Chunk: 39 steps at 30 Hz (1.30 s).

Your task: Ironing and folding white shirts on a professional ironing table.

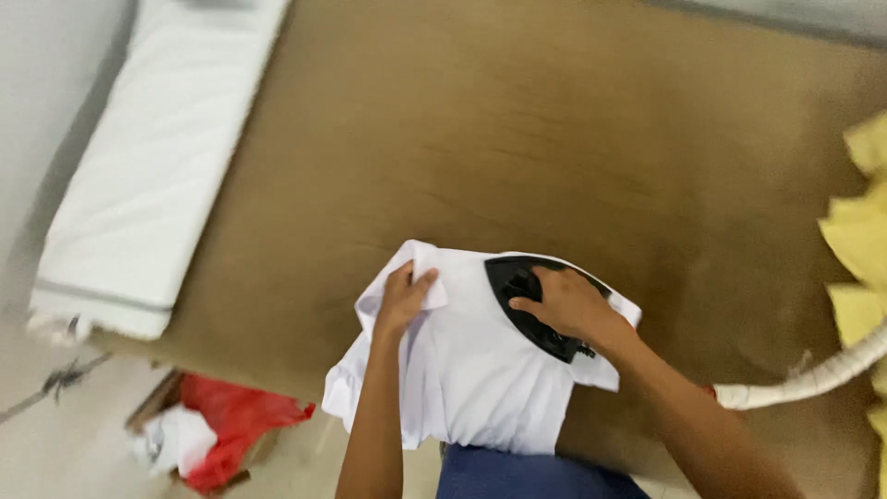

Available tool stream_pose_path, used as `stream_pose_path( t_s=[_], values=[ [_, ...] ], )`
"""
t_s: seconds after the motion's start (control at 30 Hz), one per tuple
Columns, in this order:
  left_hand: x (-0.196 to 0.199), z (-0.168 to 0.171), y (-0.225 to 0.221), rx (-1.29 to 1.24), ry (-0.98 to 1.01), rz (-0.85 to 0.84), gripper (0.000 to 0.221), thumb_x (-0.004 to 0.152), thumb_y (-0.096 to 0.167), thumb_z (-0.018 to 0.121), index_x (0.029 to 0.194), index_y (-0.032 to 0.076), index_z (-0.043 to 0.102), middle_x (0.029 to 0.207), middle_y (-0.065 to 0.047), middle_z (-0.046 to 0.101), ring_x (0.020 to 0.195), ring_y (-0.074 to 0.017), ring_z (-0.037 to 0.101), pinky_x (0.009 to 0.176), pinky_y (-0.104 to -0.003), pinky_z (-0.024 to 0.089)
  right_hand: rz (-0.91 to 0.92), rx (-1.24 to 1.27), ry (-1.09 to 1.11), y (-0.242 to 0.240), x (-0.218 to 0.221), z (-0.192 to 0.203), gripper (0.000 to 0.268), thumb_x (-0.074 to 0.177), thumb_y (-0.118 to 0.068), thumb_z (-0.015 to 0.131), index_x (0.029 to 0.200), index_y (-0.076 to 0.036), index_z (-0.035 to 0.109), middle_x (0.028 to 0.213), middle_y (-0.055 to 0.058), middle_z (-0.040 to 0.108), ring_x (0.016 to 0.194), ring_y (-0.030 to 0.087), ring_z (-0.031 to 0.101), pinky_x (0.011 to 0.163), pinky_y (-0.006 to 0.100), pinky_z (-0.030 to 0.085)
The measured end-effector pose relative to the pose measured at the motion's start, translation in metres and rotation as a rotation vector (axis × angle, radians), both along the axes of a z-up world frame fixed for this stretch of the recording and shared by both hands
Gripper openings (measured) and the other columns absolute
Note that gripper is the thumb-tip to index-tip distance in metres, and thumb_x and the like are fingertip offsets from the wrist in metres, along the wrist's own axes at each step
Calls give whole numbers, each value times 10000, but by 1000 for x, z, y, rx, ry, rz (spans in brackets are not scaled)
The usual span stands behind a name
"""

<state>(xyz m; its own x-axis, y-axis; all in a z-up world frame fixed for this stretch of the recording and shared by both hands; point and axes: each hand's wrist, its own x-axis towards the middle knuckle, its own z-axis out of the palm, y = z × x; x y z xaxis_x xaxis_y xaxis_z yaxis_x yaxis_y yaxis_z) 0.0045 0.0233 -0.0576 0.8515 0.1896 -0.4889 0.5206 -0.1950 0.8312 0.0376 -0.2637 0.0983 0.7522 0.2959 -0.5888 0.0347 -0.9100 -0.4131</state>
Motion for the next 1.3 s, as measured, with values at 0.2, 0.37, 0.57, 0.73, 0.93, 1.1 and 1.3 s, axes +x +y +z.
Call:
stream_pose_path(
  t_s=[0.2, 0.37, 0.57, 0.73, 0.93, 1.1, 1.3],
  values=[
    [22, -22, 1, 215, -11, -9, 387, 933, 519, 703, 1140, 208, 801, 968, -68, 800, 974, -306, 759, 830, -409, 588, 108, 62, -10, 77, 42, 14, 553, 895, -480, 693, 1167, 1, 694, 1081, 254, 755, 1045, 424, 733, 855, 499, 595],
    [4, 77, -15, 490, -94, 72, 496, 985, 277, 632, 1455, 130, 574, 1198, -181, 746, 978, -408, 742, 914, -554, 551, 105, 78, 78, 93, 78, -10, 546, 901, -499, 689, 1112, 4, 716, 1071, 203, 763, 964, 359, 746, 784, 463, 618],
    [16, 67, -80, 641, -622, -216, 660, 985, 749, 348, 1537, 413, 479, 1516, -153, 455, 1427, -440, 414, 1132, -590, 317, 335, -31, 52, 19, 31, 2, 679, 857, -570, 703, 994, 95, 722, 1011, 340, 725, 1044, 504, 692, 835, 604, 556],
    [17, 40, -108, 759, -405, -446, 640, 917, 652, 379, 1539, 507, 414, 1717, -114, 219, 1592, -384, 144, 1153, -771, 34, 208, -108, 205, -60, -76, -2, 619, 883, -527, 711, 1140, 35, 682, 1120, 288, 735, 1126, 452, 701, 920, 553, 580],
    [26, 41, -109, 714, -304, -407, 799, 822, 709, 594, 1562, 516, 363, 1715, -86, 210, 1593, -323, 152, 1145, -777, -21, -142, 27, 227, -103, -105, 15, 701, 923, -572, 681, 1245, 49, 637, 1205, 250, 734, 1167, 394, 710, 972, 492, 606],
    [-39, 50, -59, 657, -442, -107, 791, 856, 404, 806, 1567, 355, 463, 1585, -104, 447, 1473, -307, 399, 1102, -770, 150, -370, 119, 78, -156, -37, -16, 631, 872, -602, 680, 1030, -2, 793, 965, 235, 798, 970, 422, 762, 818, 537, 590],
    [-132, 47, 29, 993, -95, 235, 894, 983, 718, 348, 1533, 32, 508, 1256, -317, 632, 1193, -504, 550, 980, -630, 398, -389, -11, -12, -205, 43, -36, 607, 887, -608, 693, 740, -40, 536, 803, 105, 651, 803, 274, 666, 687, 384, 455]
  ],
)
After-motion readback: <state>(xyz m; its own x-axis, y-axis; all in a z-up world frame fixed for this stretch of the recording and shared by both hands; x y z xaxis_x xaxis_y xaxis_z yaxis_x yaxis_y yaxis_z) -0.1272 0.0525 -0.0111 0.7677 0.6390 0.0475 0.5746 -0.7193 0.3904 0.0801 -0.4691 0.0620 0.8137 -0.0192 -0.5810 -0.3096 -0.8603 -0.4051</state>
